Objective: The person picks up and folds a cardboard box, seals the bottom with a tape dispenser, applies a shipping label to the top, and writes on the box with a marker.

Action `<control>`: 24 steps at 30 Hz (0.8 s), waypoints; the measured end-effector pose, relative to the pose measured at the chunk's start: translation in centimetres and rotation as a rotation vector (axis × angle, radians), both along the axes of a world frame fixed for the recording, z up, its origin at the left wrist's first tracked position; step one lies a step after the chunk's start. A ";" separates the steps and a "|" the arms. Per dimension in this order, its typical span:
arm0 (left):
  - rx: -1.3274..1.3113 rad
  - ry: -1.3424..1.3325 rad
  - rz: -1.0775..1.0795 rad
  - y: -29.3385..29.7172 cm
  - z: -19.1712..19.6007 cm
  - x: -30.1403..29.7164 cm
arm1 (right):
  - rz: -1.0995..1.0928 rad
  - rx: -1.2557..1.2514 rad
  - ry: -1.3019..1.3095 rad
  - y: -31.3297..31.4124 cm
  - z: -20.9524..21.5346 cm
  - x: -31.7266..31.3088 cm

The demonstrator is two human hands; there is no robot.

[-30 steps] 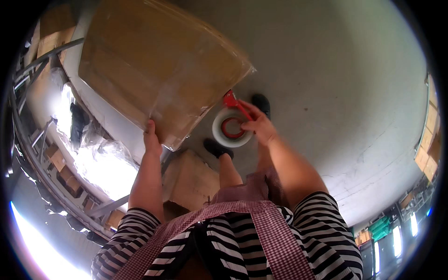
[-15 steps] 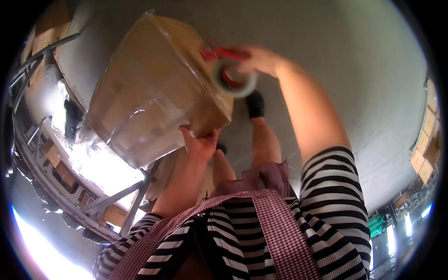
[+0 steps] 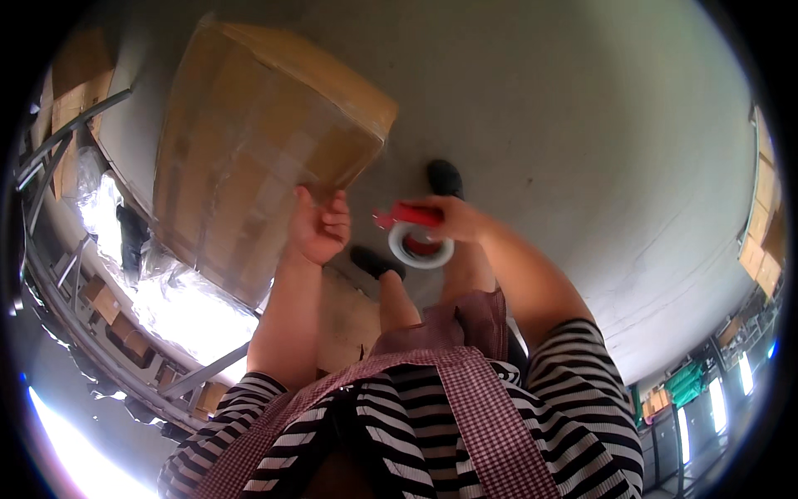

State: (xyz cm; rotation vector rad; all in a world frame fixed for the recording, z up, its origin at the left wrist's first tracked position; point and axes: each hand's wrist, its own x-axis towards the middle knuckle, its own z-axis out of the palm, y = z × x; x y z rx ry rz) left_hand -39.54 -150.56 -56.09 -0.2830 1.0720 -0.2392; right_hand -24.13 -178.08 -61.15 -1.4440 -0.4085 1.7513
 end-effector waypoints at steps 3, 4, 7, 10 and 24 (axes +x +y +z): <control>-0.047 -0.162 0.033 2.8 -1.1 -0.8 | 0.074 0.078 -0.116 5.6 -0.7 1.1; -0.011 -0.082 0.097 3.4 -1.4 -0.8 | 0.074 0.083 -0.116 7.2 -0.2 2.2; 0.053 -0.038 0.148 3.9 -1.4 -0.2 | 0.346 0.031 -0.108 10.1 1.1 5.2; 0.201 0.083 0.044 2.1 1.6 3.4 | 0.262 -0.030 0.232 10.4 -1.5 6.3; 1.139 -0.758 -0.525 -6.1 -5.2 0.9 | 0.388 -0.325 0.229 2.3 8.4 -1.9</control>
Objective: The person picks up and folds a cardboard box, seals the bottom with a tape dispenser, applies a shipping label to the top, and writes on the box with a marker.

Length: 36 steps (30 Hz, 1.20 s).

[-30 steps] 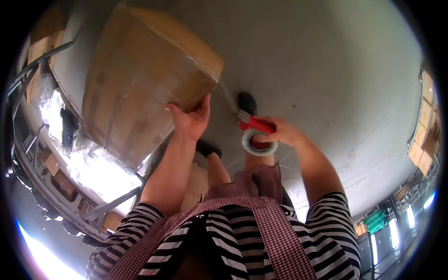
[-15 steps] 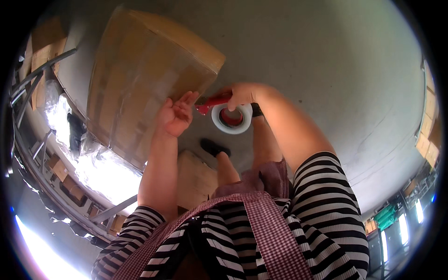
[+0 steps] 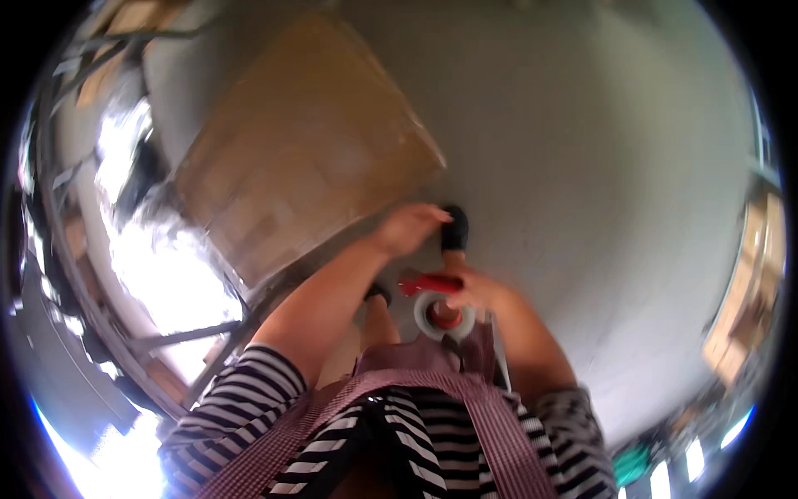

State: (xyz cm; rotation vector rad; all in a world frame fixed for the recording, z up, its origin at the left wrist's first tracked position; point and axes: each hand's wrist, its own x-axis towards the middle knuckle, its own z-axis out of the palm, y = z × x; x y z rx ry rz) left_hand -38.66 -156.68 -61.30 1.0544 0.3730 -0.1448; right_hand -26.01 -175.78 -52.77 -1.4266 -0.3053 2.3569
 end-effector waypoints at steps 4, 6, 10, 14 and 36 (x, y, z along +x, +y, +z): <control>0.775 0.346 -0.392 1.6 0.6 5.6 | -0.406 0.208 -0.032 -3.5 3.1 1.6; 1.001 0.514 -0.402 1.3 3.0 4.6 | -0.518 0.153 -0.065 -3.0 6.3 1.9; 0.813 1.147 -0.057 1.7 4.6 -8.7 | -0.526 0.215 0.020 0.4 10.7 2.4; 0.619 1.123 -0.154 2.8 8.5 -23.5 | -0.638 0.307 0.172 5.8 13.1 0.3; -0.023 -0.274 2.069 -15.0 51.3 -36.7 | 0.350 0.573 -0.025 18.9 33.7 -16.1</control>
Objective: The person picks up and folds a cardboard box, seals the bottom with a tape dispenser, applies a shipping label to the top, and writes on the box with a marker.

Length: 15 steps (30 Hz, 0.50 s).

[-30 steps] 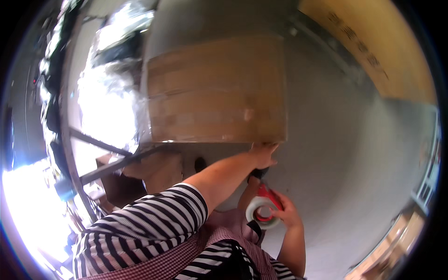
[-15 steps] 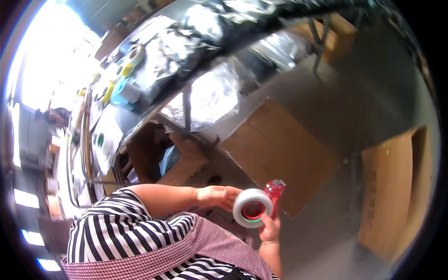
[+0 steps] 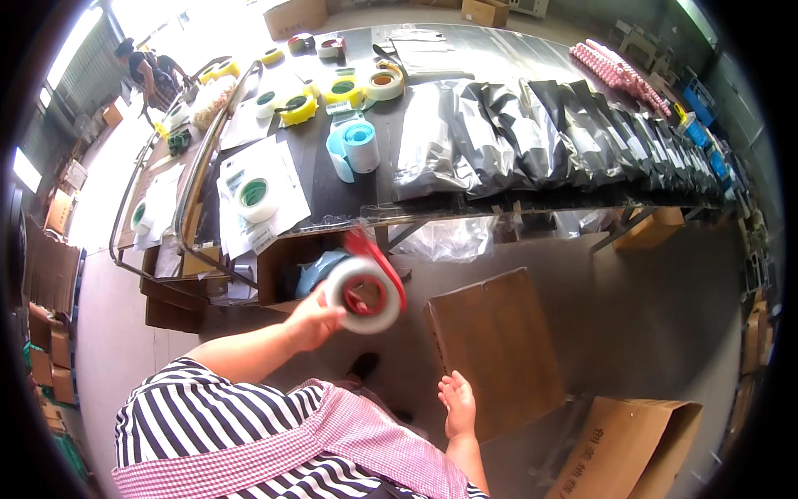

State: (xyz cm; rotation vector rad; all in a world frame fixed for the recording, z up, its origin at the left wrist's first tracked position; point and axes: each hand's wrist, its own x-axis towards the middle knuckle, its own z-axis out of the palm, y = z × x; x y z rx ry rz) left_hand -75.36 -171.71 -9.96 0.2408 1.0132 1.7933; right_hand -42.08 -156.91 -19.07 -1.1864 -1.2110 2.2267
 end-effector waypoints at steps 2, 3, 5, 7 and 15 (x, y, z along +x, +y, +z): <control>0.072 -0.011 0.094 0.6 1.1 -3.4 | -0.031 -0.118 -0.150 -0.5 -0.4 0.3; 0.039 -0.013 0.153 1.7 2.1 -4.6 | -0.039 -0.117 -0.201 -0.6 -0.8 0.7; -0.083 0.031 0.294 3.1 1.5 -8.8 | 0.000 -0.108 -0.257 -1.0 -0.9 0.8; -0.212 0.098 0.355 4.3 1.3 -13.4 | 0.013 -0.118 -0.305 -1.4 0.0 0.2; -0.510 0.259 0.394 5.6 2.6 -29.2 | -0.137 -0.084 -0.385 -0.9 1.1 -0.3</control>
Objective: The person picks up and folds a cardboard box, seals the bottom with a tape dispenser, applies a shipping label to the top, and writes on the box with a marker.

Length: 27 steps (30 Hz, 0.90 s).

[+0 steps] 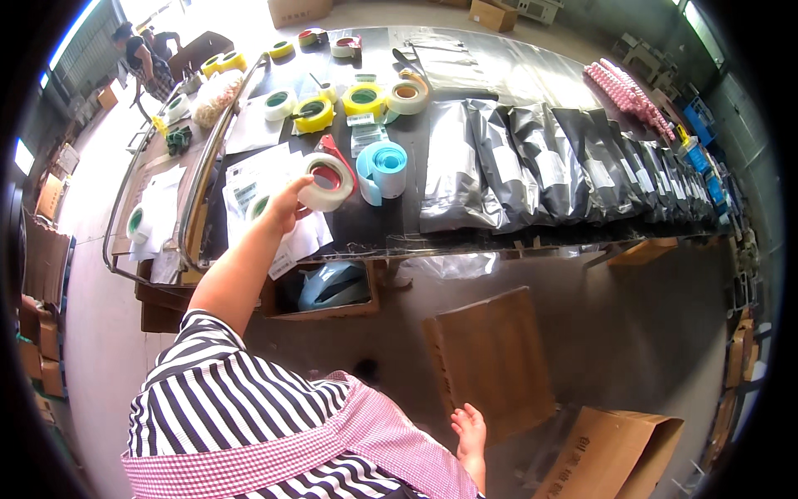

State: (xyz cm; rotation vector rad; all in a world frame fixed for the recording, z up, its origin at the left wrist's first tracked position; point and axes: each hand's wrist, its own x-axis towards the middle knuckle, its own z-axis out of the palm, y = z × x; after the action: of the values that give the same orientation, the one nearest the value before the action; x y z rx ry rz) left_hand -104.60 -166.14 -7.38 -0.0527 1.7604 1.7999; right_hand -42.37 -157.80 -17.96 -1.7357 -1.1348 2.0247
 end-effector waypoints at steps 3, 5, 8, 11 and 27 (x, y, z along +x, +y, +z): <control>0.097 -0.081 -0.008 -1.9 -0.3 -4.6 | 0.019 -0.034 -0.011 -0.5 -0.1 -0.7; 0.155 -0.073 0.058 -1.8 -0.4 -6.0 | 0.049 -0.026 -0.019 -0.8 -0.7 0.1; 0.407 0.011 0.329 -3.3 0.1 -5.3 | 0.094 -0.051 -0.071 -0.7 -1.6 1.8; 0.631 0.154 0.522 -11.0 0.1 -6.1 | 0.149 -0.044 -0.095 0.4 -3.3 2.6; -0.164 0.148 0.768 -46.0 -2.6 -17.8 | 0.393 -0.010 -0.242 3.3 -3.2 -4.3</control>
State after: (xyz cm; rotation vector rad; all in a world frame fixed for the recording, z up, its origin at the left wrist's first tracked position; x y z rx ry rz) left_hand -122.37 -212.19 -10.01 -0.7728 2.1726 2.1969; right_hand -46.72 -154.51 -21.16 -1.9251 -1.6579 2.0657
